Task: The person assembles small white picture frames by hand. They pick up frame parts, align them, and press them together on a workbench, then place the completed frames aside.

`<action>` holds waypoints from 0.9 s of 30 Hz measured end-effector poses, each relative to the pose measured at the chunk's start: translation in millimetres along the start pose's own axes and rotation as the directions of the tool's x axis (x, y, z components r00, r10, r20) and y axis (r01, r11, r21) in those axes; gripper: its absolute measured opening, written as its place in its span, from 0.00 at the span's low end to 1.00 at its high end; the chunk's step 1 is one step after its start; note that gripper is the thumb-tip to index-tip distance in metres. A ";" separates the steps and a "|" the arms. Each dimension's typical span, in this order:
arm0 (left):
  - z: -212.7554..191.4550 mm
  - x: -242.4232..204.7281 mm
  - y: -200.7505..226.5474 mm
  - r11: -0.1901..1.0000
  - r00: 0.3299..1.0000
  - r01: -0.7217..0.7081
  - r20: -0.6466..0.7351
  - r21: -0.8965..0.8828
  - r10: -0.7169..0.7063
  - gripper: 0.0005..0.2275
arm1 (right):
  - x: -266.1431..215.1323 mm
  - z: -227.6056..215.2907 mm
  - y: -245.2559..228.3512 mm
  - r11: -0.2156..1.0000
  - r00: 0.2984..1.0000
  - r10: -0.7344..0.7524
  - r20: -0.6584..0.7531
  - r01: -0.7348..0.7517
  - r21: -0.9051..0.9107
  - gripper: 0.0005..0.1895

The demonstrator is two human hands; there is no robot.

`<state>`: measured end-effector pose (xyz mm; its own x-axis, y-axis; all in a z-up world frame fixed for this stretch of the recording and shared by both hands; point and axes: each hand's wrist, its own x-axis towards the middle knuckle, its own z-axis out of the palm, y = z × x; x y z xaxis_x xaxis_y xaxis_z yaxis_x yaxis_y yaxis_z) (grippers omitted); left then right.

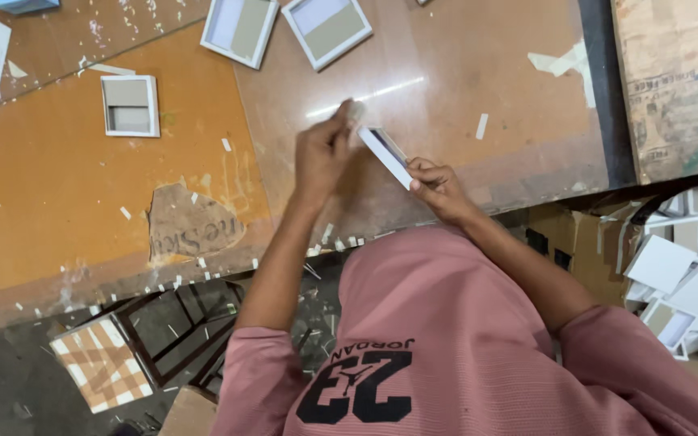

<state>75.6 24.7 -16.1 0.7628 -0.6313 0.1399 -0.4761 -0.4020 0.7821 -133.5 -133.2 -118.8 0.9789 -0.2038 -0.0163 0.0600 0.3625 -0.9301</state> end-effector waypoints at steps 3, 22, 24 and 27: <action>21.7 -6.5 23.6 0.966 0.998 -0.013 0.068 0.258 -0.005 0.18 | 13.4 -0.2 -4.9 1.000 1.000 -0.016 0.011 0.016 0.016 0.19; 21.0 -61.9 63.3 0.992 0.990 0.083 0.122 -0.092 -0.071 0.16 | 9.4 -5.2 -35.7 0.980 0.962 0.188 0.200 -0.172 -0.096 0.23; 30.6 -75.2 72.1 0.975 0.998 0.022 0.062 -0.220 -0.008 0.15 | 4.0 1.9 -37.6 0.946 0.934 0.322 0.152 -0.312 -0.090 0.25; 38.5 -79.3 71.2 0.922 0.990 0.135 0.020 -0.362 -0.137 0.12 | 3.4 3.6 -31.9 0.995 0.982 0.086 0.168 -0.075 -0.073 0.21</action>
<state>-35.6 20.6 5.1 0.8118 -0.5836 0.0196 -0.1783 -0.2158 0.9600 -131.4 -142.2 -87.9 0.9993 -0.0159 -0.0345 -0.0279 0.3096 -0.9505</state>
